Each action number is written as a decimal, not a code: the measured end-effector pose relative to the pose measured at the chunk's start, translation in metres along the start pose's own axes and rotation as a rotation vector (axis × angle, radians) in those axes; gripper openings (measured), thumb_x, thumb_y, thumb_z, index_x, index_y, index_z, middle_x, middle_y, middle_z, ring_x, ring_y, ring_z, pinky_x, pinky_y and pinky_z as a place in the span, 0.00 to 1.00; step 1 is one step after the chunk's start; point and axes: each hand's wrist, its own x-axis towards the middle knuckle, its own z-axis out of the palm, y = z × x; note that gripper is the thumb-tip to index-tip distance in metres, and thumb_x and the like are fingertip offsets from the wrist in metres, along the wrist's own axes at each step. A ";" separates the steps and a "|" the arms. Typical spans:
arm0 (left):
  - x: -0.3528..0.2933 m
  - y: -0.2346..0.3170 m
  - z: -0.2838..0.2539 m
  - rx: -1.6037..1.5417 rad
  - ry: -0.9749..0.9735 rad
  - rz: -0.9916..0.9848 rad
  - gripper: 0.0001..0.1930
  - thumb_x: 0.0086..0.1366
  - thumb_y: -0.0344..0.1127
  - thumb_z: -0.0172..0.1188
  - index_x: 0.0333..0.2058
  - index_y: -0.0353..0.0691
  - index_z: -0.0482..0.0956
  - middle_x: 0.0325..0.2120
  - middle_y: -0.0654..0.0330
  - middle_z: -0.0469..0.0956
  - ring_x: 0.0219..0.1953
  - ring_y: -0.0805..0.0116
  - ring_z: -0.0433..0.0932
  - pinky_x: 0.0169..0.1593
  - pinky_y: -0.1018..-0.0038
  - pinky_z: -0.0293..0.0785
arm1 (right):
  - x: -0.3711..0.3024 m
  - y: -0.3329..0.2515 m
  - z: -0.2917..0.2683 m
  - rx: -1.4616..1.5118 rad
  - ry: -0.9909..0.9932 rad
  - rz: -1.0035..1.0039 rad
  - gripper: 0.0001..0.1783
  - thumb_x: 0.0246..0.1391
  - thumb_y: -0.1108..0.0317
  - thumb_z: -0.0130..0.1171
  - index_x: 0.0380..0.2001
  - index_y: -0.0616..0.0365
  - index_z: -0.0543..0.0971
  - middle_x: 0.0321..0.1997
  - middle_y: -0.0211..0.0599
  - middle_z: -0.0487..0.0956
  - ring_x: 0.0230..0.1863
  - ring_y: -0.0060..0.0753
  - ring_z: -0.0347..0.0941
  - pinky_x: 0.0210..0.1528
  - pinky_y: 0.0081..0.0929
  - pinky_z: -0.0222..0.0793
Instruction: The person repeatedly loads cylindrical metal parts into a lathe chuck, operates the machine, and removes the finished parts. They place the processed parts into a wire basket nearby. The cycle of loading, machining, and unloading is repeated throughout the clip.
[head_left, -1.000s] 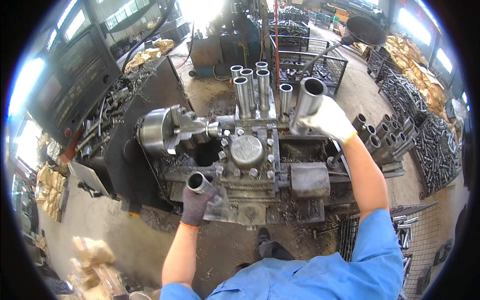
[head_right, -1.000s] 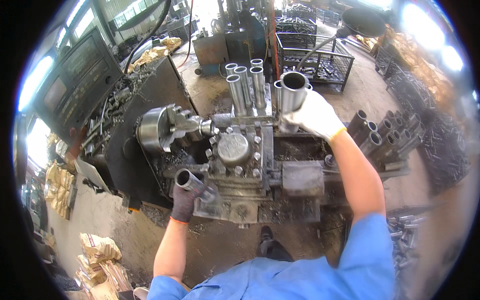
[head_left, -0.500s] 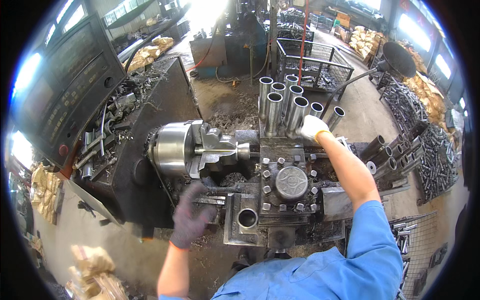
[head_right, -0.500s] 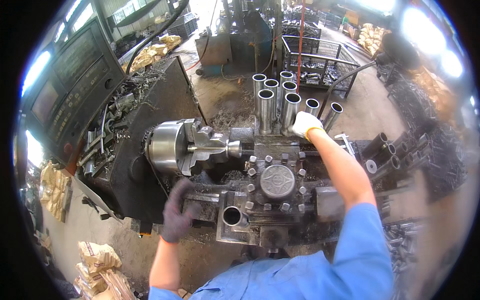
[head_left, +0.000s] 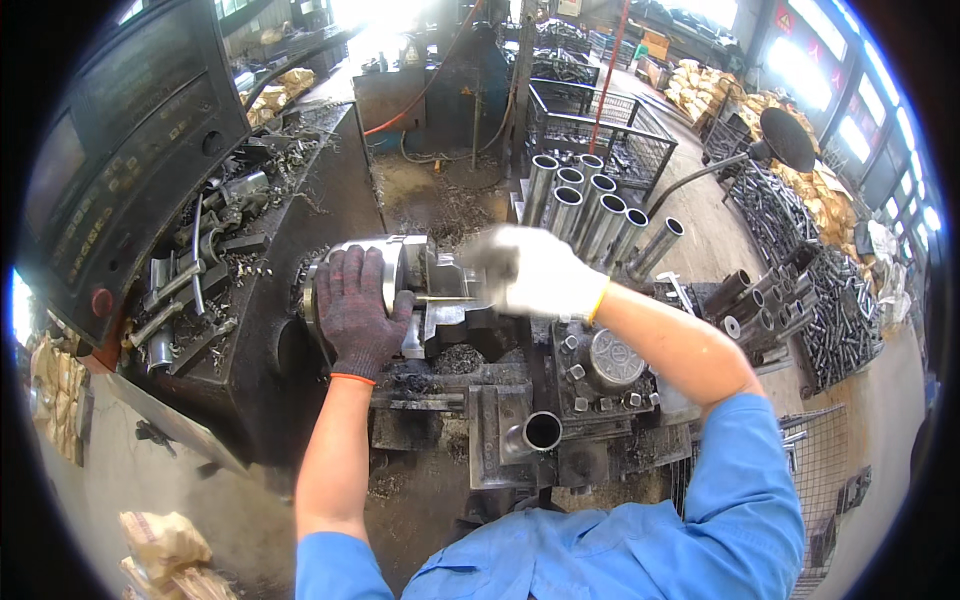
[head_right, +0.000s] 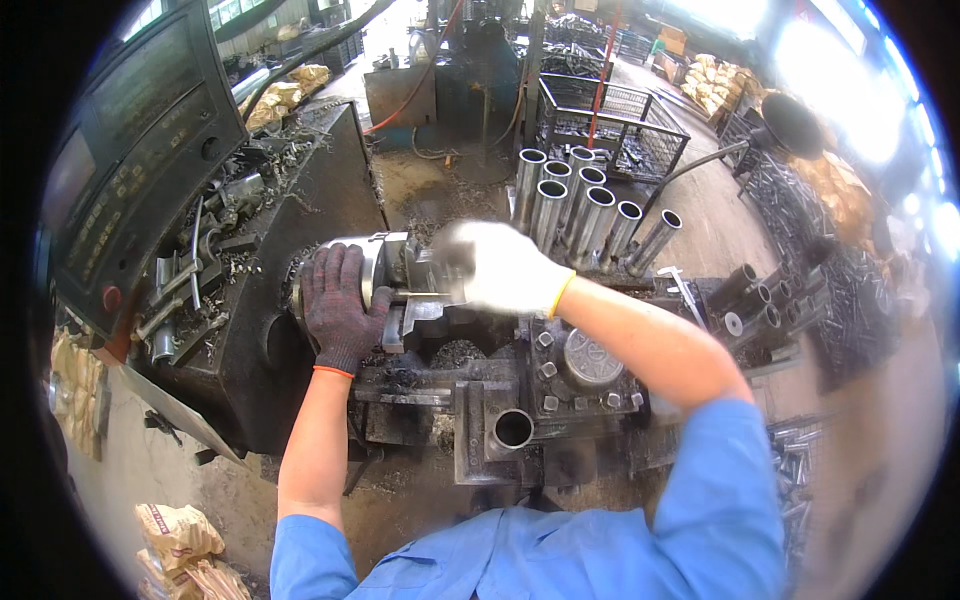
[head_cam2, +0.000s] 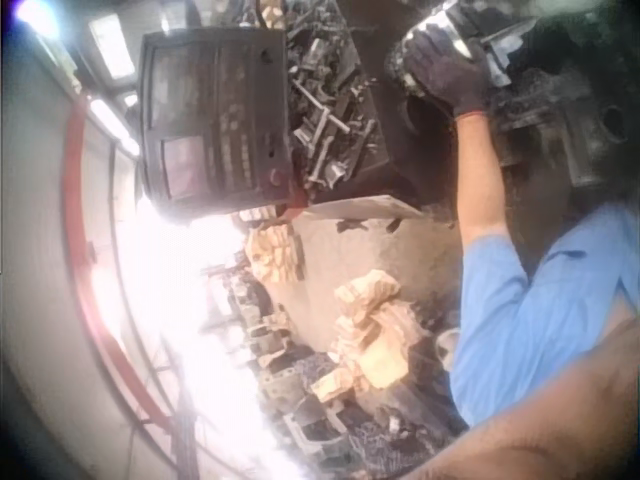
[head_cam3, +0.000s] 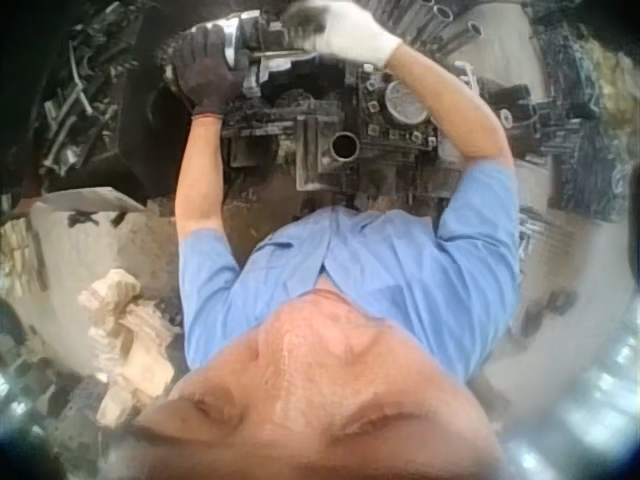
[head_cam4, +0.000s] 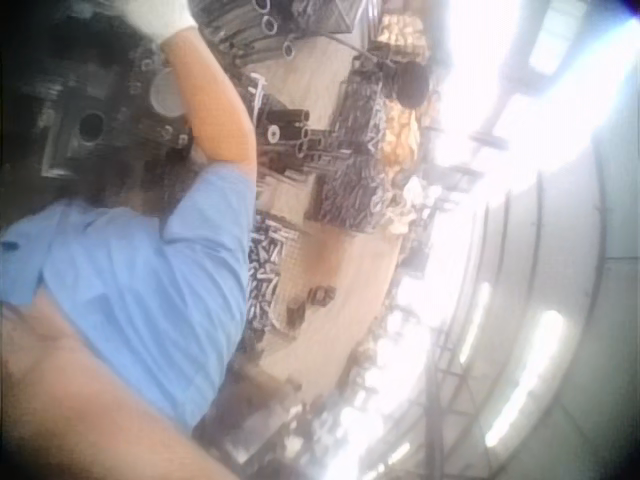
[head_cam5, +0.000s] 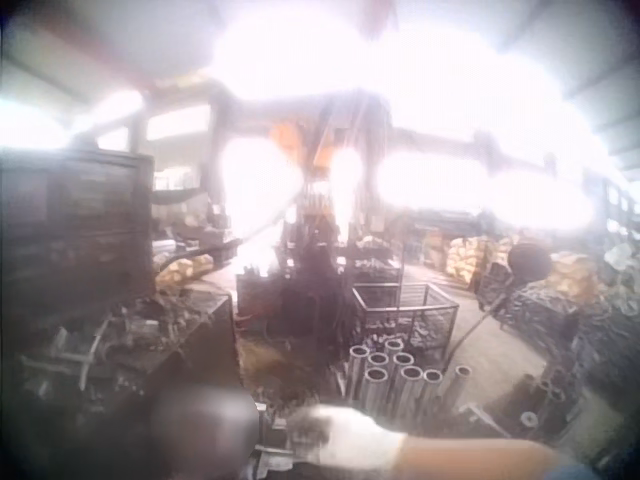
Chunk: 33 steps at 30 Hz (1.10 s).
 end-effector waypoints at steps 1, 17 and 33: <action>0.001 0.000 -0.001 -0.013 0.004 0.004 0.38 0.59 0.56 0.67 0.63 0.40 0.75 0.66 0.49 0.72 0.72 0.46 0.64 0.79 0.46 0.49 | 0.012 0.007 -0.005 -0.024 0.142 0.144 0.36 0.55 0.58 0.71 0.66 0.53 0.75 0.55 0.47 0.84 0.50 0.45 0.84 0.53 0.40 0.82; 0.005 0.001 -0.003 -0.029 -0.049 0.001 0.39 0.58 0.56 0.66 0.64 0.40 0.75 0.66 0.47 0.71 0.74 0.43 0.62 0.78 0.43 0.50 | -0.003 0.119 0.038 0.449 -0.924 0.641 0.38 0.48 0.59 0.77 0.61 0.64 0.80 0.48 0.48 0.87 0.46 0.38 0.86 0.44 0.38 0.86; -0.001 0.000 0.000 0.007 -0.049 0.040 0.37 0.60 0.53 0.68 0.64 0.40 0.74 0.67 0.47 0.71 0.74 0.43 0.63 0.79 0.46 0.50 | -0.149 0.112 -0.067 -0.171 -0.296 0.727 0.47 0.38 0.46 0.78 0.59 0.63 0.78 0.51 0.57 0.85 0.53 0.56 0.84 0.56 0.46 0.78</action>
